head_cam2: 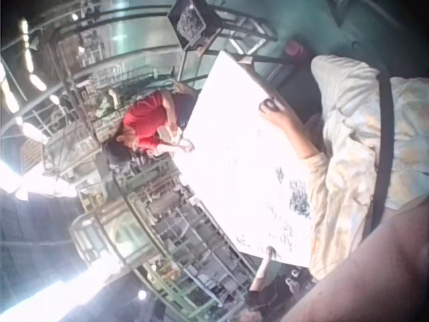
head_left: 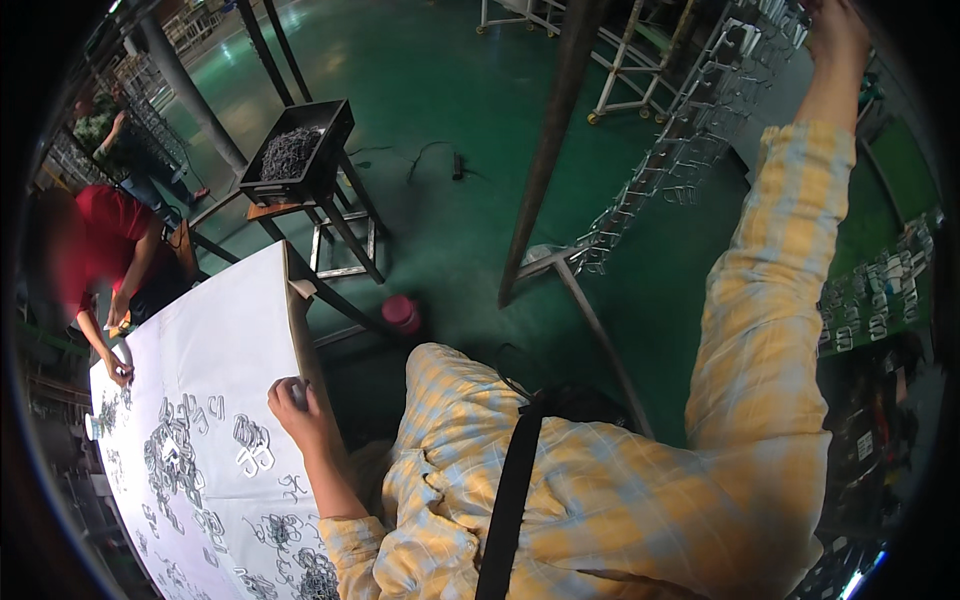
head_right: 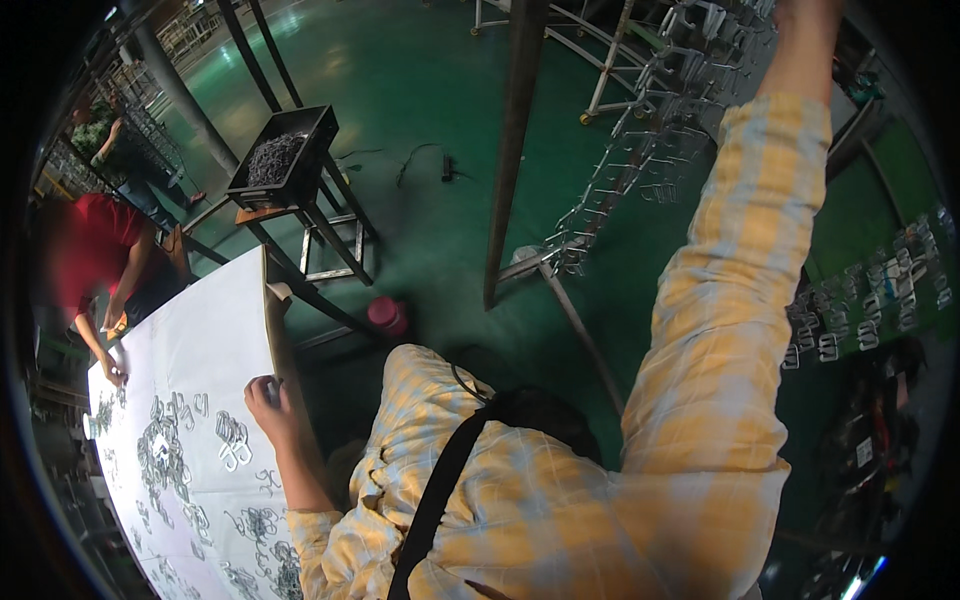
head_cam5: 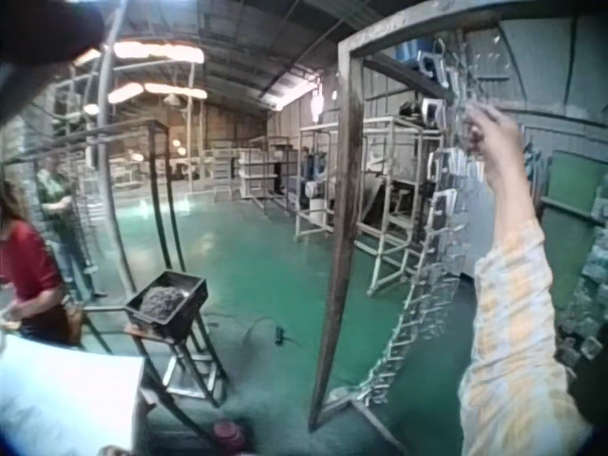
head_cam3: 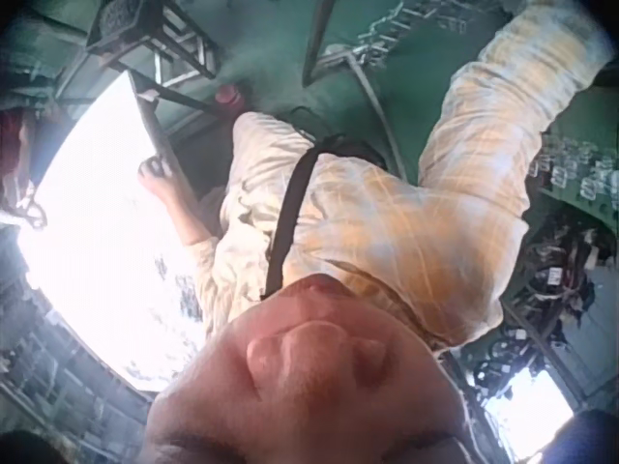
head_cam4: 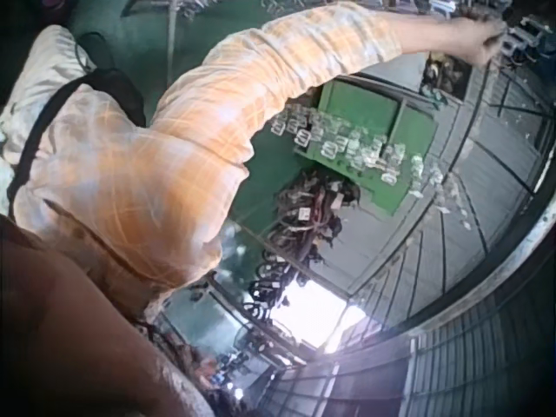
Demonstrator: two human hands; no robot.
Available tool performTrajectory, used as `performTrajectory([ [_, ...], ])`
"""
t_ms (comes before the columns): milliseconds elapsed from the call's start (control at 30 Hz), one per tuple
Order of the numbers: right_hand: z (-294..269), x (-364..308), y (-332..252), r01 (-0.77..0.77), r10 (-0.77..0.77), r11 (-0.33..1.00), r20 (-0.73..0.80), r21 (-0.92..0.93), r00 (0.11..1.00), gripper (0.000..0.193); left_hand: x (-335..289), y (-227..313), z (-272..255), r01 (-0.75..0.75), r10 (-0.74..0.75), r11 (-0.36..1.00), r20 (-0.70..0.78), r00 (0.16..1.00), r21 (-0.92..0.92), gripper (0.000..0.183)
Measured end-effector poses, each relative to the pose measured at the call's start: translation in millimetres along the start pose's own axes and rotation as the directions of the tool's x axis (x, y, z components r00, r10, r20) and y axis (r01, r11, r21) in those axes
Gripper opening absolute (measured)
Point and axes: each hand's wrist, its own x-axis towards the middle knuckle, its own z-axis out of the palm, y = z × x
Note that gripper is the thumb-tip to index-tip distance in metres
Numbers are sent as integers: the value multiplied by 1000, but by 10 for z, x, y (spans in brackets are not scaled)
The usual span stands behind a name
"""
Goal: The person picks up metal loops and wires from a table and hangs them onto a vertical rack.
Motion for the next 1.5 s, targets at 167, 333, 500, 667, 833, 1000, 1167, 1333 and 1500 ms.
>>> performTrajectory([
  [167,-458,-951,447,-262,254,965,-233,-5,939,19,32,-36,52,-18,18,1000,4,1000,24,24],
  [333,-764,-2203,1198,-399,337,907,-338,-135,879,19,22,-33,39,-7,6,1000,11,1000,26,24],
  [500,-902,-3182,1439,-524,432,801,-326,-290,841,20,12,-81,50,-21,20,999,16,1000,37,22],
  [667,-907,-3686,1533,-597,558,752,-211,-280,802,18,19,-111,56,-22,21,999,16,1000,45,22],
  [833,-908,-3915,1687,-622,613,708,-146,-336,777,16,28,-143,50,-71,70,995,18,997,67,22],
  [1000,-885,-3988,1683,-662,666,616,-167,-427,727,17,30,-172,55,-82,80,993,21,997,83,22],
  [1167,-861,-4011,1708,-671,682,646,-120,-365,722,21,26,-165,56,-46,43,996,31,999,81,23],
  [1333,-904,-4145,1837,-667,709,641,-40,-380,704,28,34,-153,64,-56,55,995,20,998,82,22],
  [1500,-864,-4165,1812,-637,692,671,12,-379,722,31,22,-142,57,-70,69,993,9,998,97,22],
])
